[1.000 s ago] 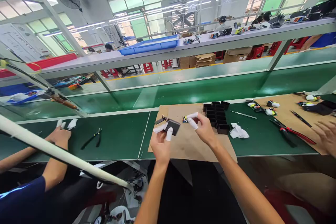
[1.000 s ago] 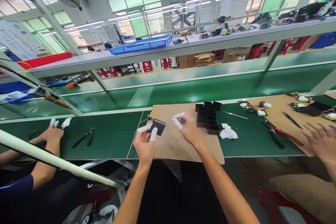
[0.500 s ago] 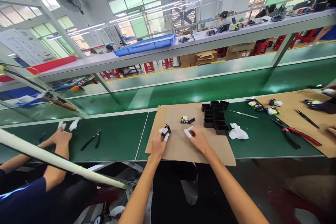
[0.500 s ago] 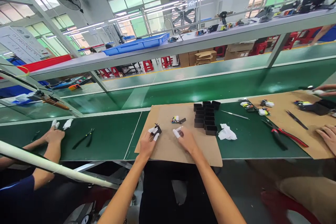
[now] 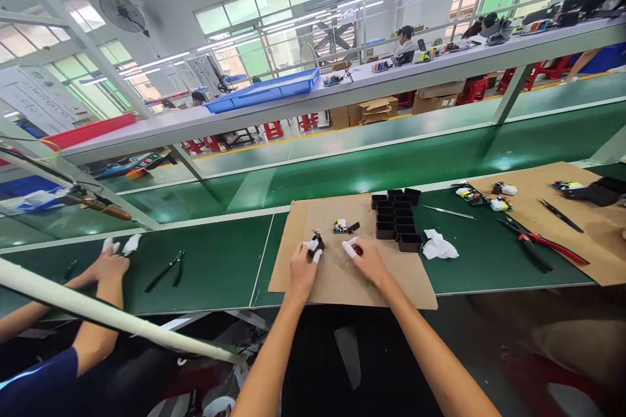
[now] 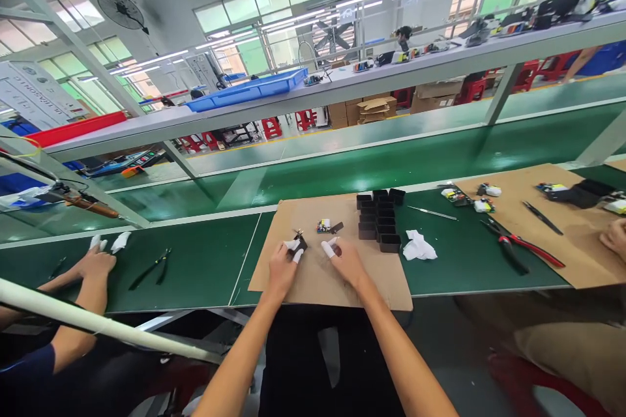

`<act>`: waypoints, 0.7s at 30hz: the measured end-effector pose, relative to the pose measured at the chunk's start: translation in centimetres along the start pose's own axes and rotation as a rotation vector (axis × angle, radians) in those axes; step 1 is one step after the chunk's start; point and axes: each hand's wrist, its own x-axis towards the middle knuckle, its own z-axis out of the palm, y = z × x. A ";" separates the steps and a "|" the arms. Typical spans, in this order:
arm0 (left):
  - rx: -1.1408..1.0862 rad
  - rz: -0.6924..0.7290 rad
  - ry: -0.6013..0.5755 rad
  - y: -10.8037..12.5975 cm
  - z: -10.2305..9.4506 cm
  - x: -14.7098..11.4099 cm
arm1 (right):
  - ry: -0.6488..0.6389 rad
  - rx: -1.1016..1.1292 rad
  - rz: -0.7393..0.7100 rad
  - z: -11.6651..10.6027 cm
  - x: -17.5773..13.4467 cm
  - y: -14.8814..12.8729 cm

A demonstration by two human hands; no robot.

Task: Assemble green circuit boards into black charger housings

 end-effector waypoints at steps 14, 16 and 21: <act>-0.395 -0.356 0.030 -1.9 -1.3 -4.9 | -0.039 -0.119 -0.223 4.7 -1.6 -3.7; -0.435 -0.399 0.111 -2.9 -2.5 -4.7 | -0.025 -0.125 -0.248 4.5 -1.2 -3.6; -0.502 -0.460 0.169 -3.7 -3.0 -5.0 | 0.020 -0.129 -0.257 3.4 -1.6 -3.8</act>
